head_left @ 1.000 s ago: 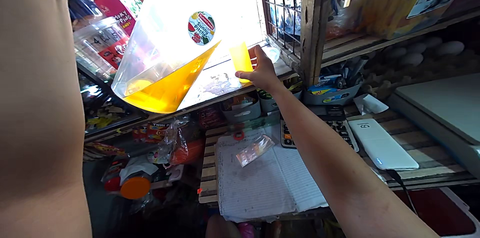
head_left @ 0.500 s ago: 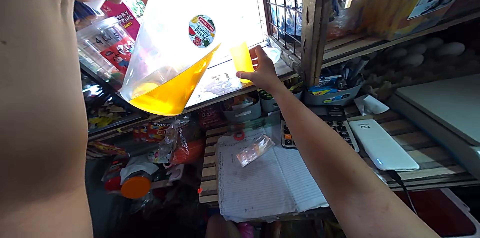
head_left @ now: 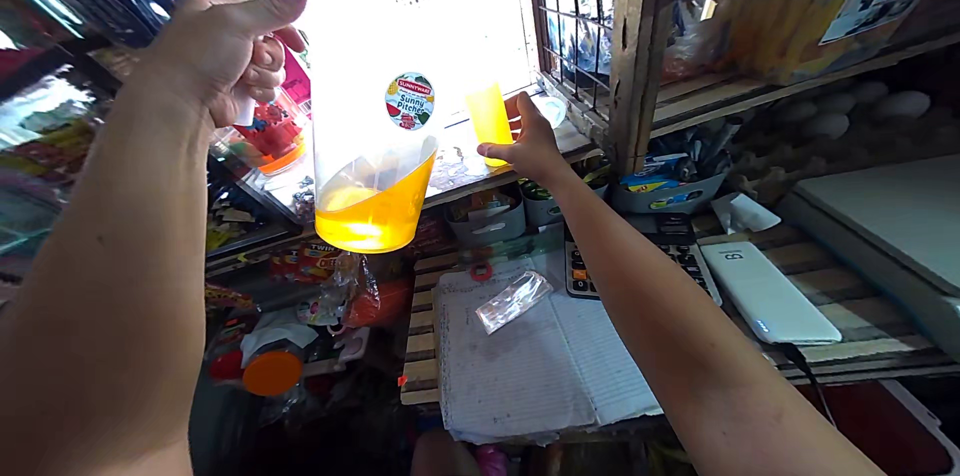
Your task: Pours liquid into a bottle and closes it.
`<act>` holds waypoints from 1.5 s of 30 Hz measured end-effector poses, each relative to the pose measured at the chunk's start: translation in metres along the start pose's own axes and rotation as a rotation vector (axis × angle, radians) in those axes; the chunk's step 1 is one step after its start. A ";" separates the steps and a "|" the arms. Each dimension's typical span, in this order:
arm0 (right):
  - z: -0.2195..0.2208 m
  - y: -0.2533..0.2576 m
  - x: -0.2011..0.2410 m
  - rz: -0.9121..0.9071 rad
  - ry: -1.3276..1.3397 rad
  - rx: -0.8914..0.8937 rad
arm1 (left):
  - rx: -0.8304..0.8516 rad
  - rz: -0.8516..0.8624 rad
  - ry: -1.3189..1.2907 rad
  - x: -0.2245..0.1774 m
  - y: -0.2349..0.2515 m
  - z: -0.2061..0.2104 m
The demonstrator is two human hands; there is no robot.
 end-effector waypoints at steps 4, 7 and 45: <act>0.000 0.000 0.000 0.000 0.004 0.002 | -0.023 -0.009 -0.047 0.005 -0.011 0.001; 0.000 0.000 0.001 0.007 -0.006 0.005 | -0.043 0.017 -0.060 0.009 -0.016 0.000; -0.046 -0.095 0.053 0.100 0.064 0.021 | -0.189 0.483 0.068 0.025 -0.035 0.153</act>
Point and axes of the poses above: each hand's wrist, its own y-axis towards the middle knuckle, its own z-axis out of the palm, x = y × z, the point moved 3 cm from there along y, towards the middle knuckle, and after that the axes turned 9 degrees about -x, right-handed, at the moved point
